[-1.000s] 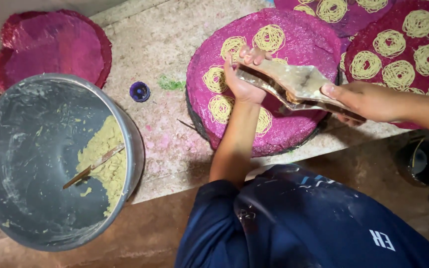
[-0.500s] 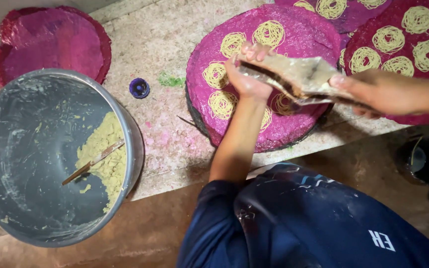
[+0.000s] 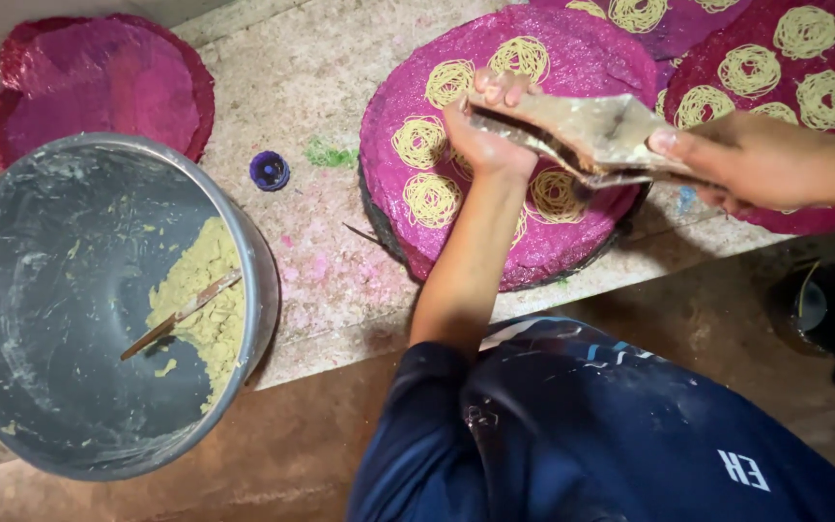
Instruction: The person uses a wooden dough press to extrude yellow dough into circular shapes onto purple trays. They repeatedly load the press with dough from a metal bowl, press the handle to form spirals, and arrange the finished pieces on the trays.
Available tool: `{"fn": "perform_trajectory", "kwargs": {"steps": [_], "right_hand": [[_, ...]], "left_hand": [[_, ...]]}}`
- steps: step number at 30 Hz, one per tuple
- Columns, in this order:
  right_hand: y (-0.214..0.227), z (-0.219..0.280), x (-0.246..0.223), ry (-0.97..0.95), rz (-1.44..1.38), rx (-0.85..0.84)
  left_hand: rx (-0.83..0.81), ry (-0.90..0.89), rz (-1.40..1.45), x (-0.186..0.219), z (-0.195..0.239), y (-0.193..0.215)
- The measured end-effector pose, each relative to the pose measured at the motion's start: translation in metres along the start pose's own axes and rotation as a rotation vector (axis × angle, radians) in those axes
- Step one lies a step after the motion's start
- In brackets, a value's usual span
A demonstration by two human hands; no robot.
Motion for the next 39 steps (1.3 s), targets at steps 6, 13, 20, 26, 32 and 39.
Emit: {"fn": "perform_trajectory", "kwargs": {"steps": [6,13,20,26,32,39], "right_hand": [[-0.008,-0.009,-0.017,0.037,-0.082,0.081],[-0.012,0.004,-0.003,-0.047,-0.034,0.007],[0.005,0.001,0.010,0.069,-0.081,0.188],[-0.005,-0.001,0.027,0.207,-0.226,0.120],[-0.011,-0.025,0.038,0.203,-0.162,0.244],[-0.003,-0.032,0.065,0.100,-0.108,0.277]], "left_hand": [[-0.131,-0.027,-0.058,0.021,-0.019,-0.010],[-0.016,0.017,-0.009,-0.003,-0.001,0.006],[-0.174,0.152,0.143,-0.015,-0.026,0.001],[0.051,0.772,-0.718,-0.016,0.026,0.051],[0.089,1.013,-0.964,-0.015,0.056,0.071],[-0.304,0.862,-2.161,0.024,0.063,0.019]]}}
Point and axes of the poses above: each hand's wrist, its own z-axis away from the middle knuckle, its own y-axis out of the back of the hand, x = y × z, the point moved 4 cm from there along -z, towards the middle knuckle, and after that the axes turned 14 degrees about -x, right-handed, at the moved point
